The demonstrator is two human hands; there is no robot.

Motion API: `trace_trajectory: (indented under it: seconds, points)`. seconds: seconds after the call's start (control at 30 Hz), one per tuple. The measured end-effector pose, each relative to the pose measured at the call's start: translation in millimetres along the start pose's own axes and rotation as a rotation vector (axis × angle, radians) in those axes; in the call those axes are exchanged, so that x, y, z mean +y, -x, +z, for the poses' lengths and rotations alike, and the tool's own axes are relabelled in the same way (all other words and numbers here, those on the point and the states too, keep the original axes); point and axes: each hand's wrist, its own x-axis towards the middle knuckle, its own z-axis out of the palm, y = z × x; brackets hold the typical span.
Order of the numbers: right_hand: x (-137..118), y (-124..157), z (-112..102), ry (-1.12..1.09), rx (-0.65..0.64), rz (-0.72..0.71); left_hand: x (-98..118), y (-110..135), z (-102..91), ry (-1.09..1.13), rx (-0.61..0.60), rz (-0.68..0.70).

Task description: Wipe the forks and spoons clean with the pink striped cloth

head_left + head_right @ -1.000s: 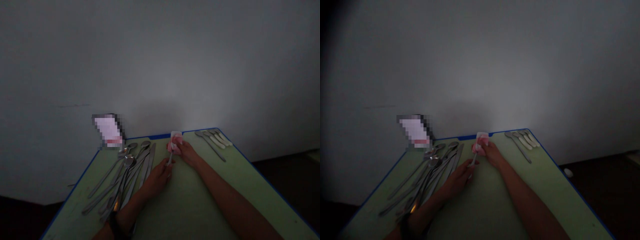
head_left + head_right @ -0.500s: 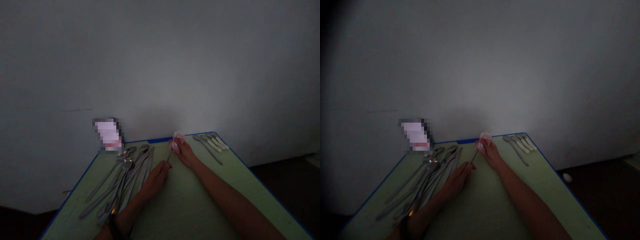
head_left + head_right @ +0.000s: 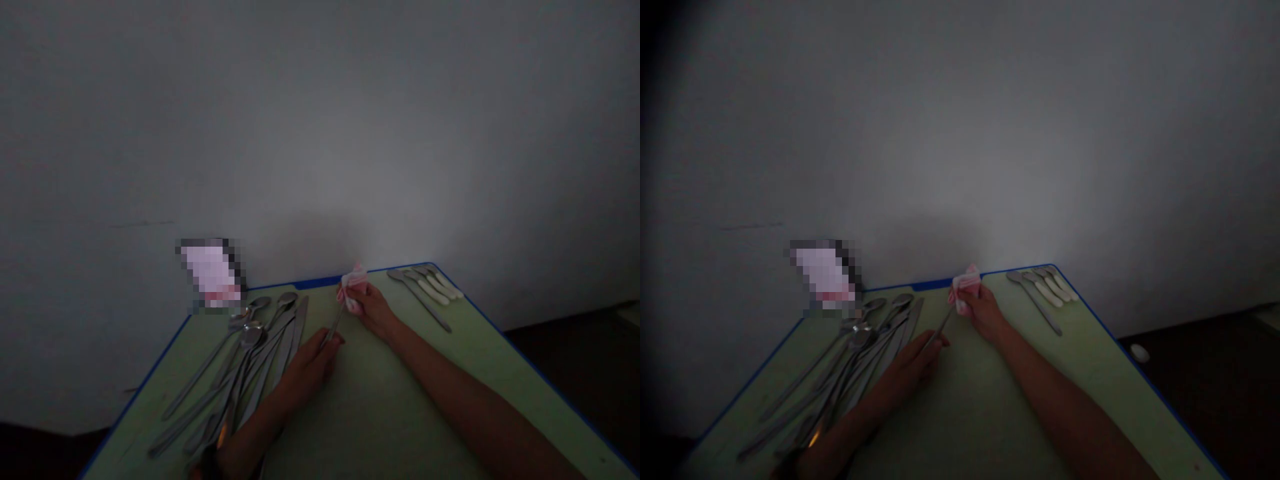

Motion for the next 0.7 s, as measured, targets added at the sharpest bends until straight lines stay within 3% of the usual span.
trace_trajectory:
  seconds: [0.2, 0.37, 0.5, 0.7]
  points:
    - [6, -5, -2, -0.087, 0.17, 0.01, -3, 0, -3.7, 0.041, -0.042, 0.067]
    - [1, -9, -2, -0.268, 0.15, 0.031, 4, 4, -3.0, -0.06, -0.154, 0.06]
    - [-7, -7, 1, -0.436, 0.137, 0.109, 6, 2, -0.8, -0.114, -0.159, 0.088]
    - [-7, -7, 3, -0.448, 0.181, -0.071, 4, 0, 1.4, -0.134, -0.079, 0.097]
